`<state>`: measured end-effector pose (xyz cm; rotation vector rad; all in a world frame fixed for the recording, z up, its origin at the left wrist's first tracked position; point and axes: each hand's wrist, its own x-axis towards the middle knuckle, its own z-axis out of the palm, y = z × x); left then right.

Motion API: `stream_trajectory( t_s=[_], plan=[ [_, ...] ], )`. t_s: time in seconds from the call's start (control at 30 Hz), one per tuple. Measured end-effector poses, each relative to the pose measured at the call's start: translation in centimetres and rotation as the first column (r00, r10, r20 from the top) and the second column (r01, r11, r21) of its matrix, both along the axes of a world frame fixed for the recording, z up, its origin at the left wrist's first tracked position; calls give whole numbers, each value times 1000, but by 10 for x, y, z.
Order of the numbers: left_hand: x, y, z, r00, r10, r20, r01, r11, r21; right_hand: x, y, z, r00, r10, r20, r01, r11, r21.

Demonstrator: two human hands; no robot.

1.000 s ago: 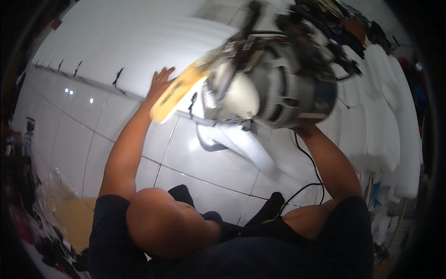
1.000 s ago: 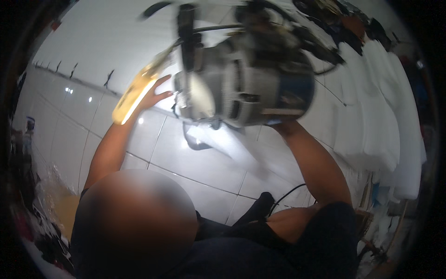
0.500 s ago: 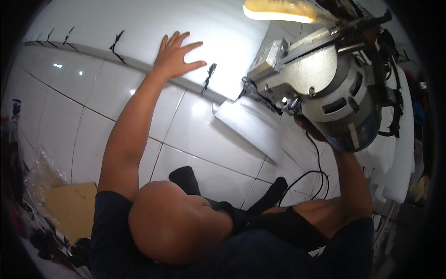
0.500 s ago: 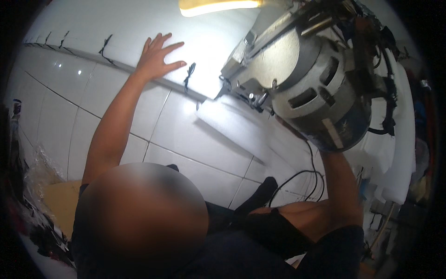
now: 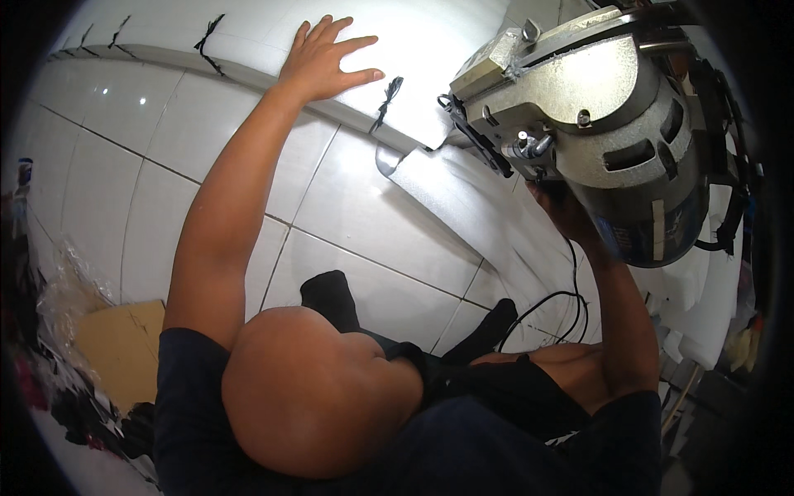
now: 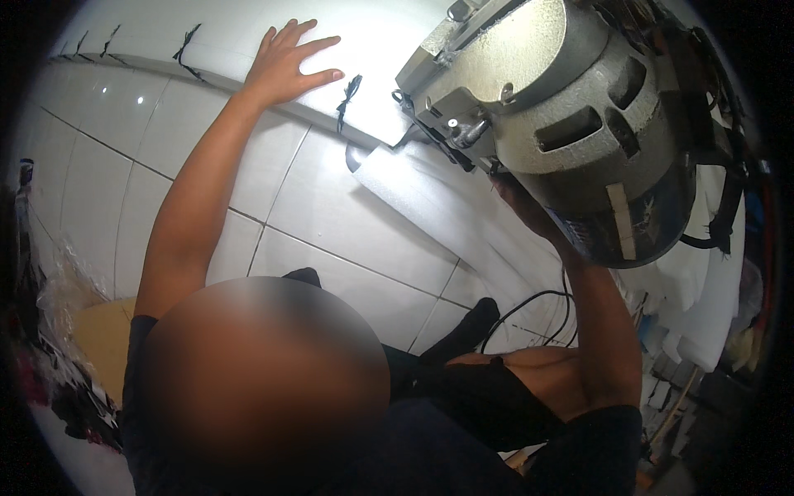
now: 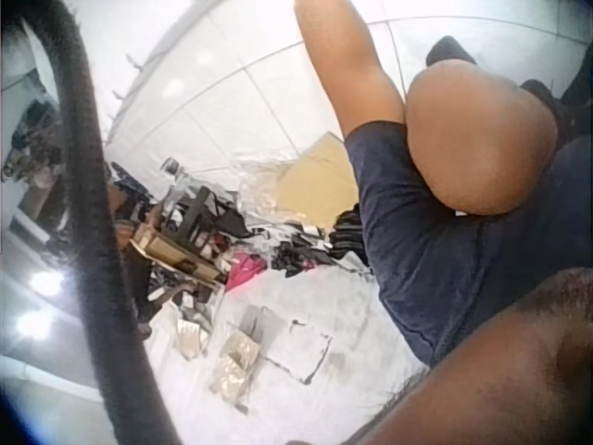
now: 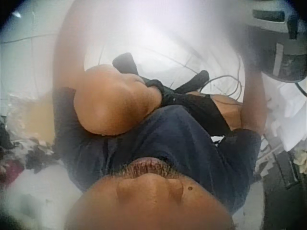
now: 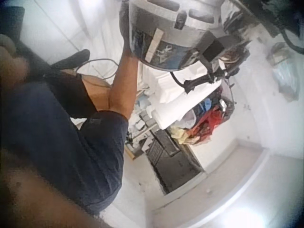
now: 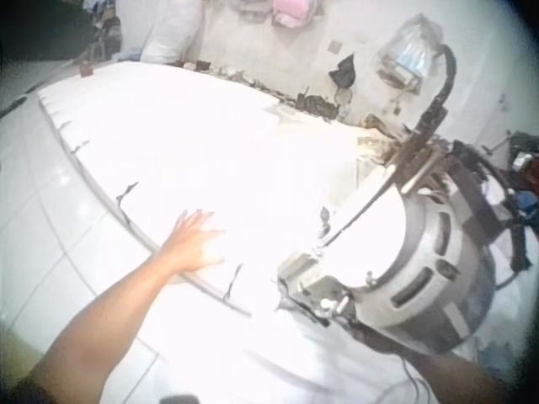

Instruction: The person uses a handheld electric foam cutter to cut a large white foam sheet into smaller pieces. They guide the cutter along the foam, remove cut sections, and stack them on the floor.

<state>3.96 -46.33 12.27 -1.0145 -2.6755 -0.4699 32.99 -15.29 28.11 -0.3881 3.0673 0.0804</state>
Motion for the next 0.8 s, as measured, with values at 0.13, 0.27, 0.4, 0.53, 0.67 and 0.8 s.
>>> stream_trajectory(
  t_s=[0.13,0.27,0.4,0.53,0.67,0.8],
  plan=[
    [-1,2,0,1000,-25,8,24,999,40,-2,-8,0,999,-29,-17,28,1000,-10],
    [2,6,1,1000,1,-15,-1,1000,0,0,9,-14,989,-114,92,125,984,-127],
    [-5,-7,4,992,-112,51,109,993,50,-5,0,-12,994,-56,98,54,998,21],
    [-2,-8,12,979,-161,122,143,979,147,-13,-11,-14,997,-47,62,56,988,-147],
    [-2,-12,10,983,-166,77,150,971,184,-26,-41,-2,942,-264,206,318,900,-298],
    [-7,-13,0,982,-187,39,174,960,220,-31,-47,-2,952,-274,136,303,908,-289]
  ],
)
